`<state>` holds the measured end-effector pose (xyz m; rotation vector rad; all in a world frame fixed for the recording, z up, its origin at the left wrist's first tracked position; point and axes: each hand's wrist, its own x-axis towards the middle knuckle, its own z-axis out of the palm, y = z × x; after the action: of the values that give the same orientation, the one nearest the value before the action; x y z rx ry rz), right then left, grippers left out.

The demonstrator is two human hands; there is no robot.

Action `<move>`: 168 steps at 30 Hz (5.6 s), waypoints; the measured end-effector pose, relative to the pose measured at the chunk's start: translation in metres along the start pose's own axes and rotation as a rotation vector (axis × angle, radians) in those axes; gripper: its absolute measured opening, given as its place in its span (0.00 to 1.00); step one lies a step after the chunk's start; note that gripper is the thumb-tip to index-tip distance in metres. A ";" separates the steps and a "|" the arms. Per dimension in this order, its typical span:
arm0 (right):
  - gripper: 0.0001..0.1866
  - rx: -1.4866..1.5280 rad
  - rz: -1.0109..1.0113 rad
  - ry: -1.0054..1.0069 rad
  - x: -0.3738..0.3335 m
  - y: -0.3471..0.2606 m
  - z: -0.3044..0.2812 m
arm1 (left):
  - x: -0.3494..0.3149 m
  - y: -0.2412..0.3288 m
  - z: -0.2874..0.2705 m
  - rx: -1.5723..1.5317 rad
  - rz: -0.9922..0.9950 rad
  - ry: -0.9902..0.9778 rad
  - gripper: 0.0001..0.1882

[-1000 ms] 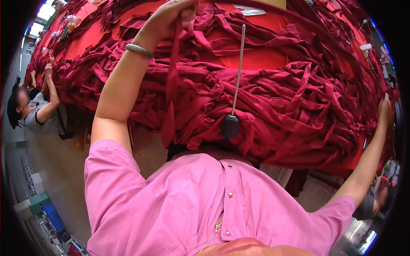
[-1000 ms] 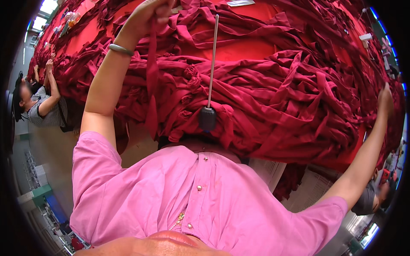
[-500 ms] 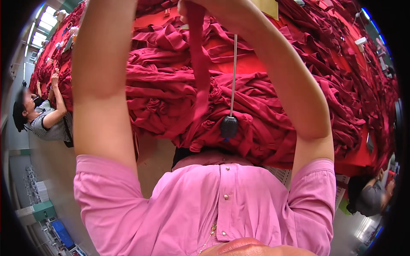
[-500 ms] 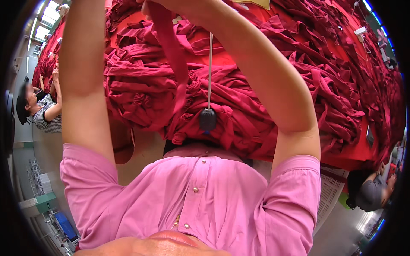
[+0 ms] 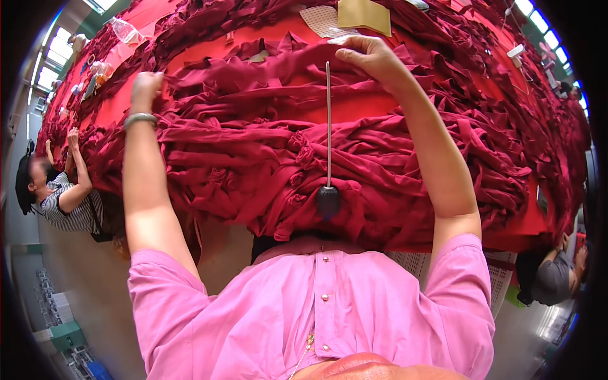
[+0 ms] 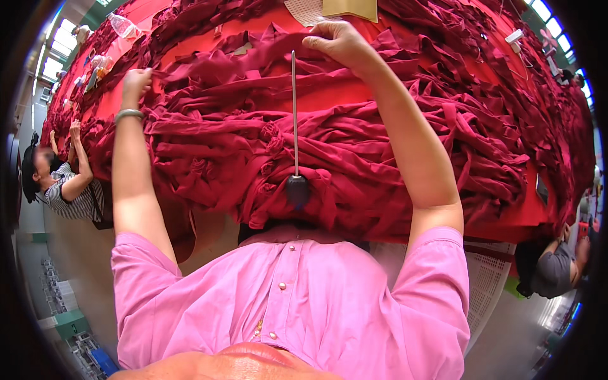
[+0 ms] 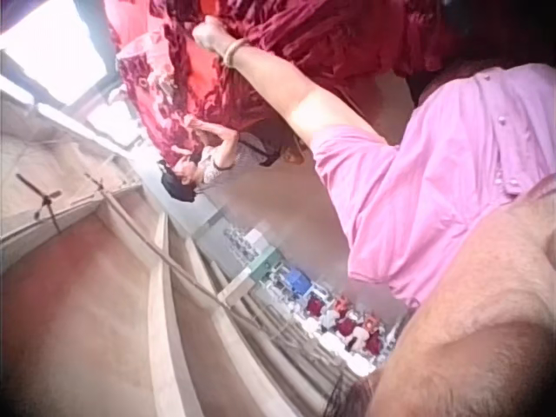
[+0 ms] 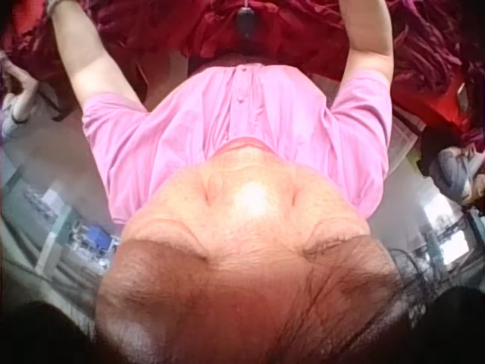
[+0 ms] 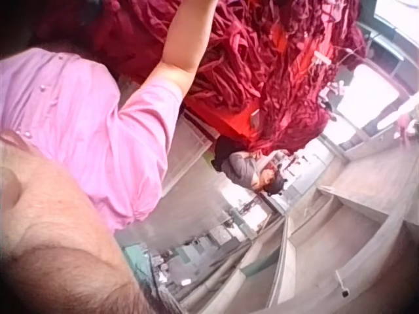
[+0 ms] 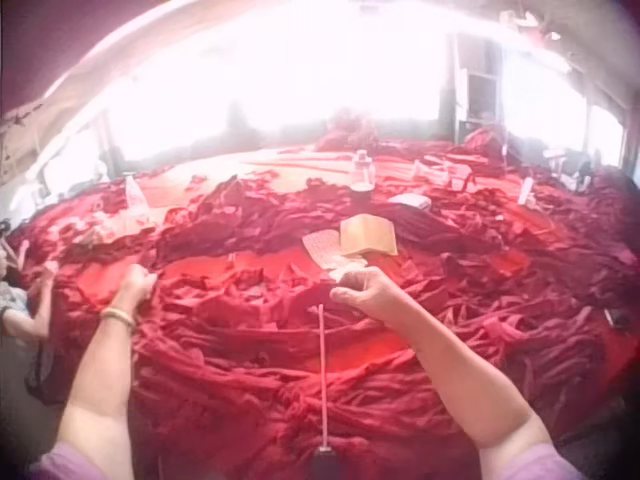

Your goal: The person repeatedly picks up strips of fabric, threads and bunches each strip onto a vertical metal rod, and removes the gathered fabric from the rod.

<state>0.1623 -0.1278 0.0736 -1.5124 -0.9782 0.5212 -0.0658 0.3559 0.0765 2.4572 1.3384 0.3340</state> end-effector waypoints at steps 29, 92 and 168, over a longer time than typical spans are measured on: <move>0.08 0.062 -0.189 0.099 -0.016 0.026 0.038 | -0.234 0.228 0.128 -1.335 0.454 -0.594 0.09; 0.22 -0.756 -0.112 0.464 -0.032 -0.005 0.068 | -0.314 0.194 0.133 -1.604 0.237 -0.848 0.09; 0.22 -0.257 -0.014 0.349 -0.091 0.001 0.080 | -0.282 0.204 0.124 -1.403 0.399 -0.710 0.11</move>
<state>0.0495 -0.1557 0.0383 -1.7515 -0.8013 0.1138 -0.0154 -0.0073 0.0269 1.3239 0.0968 0.2813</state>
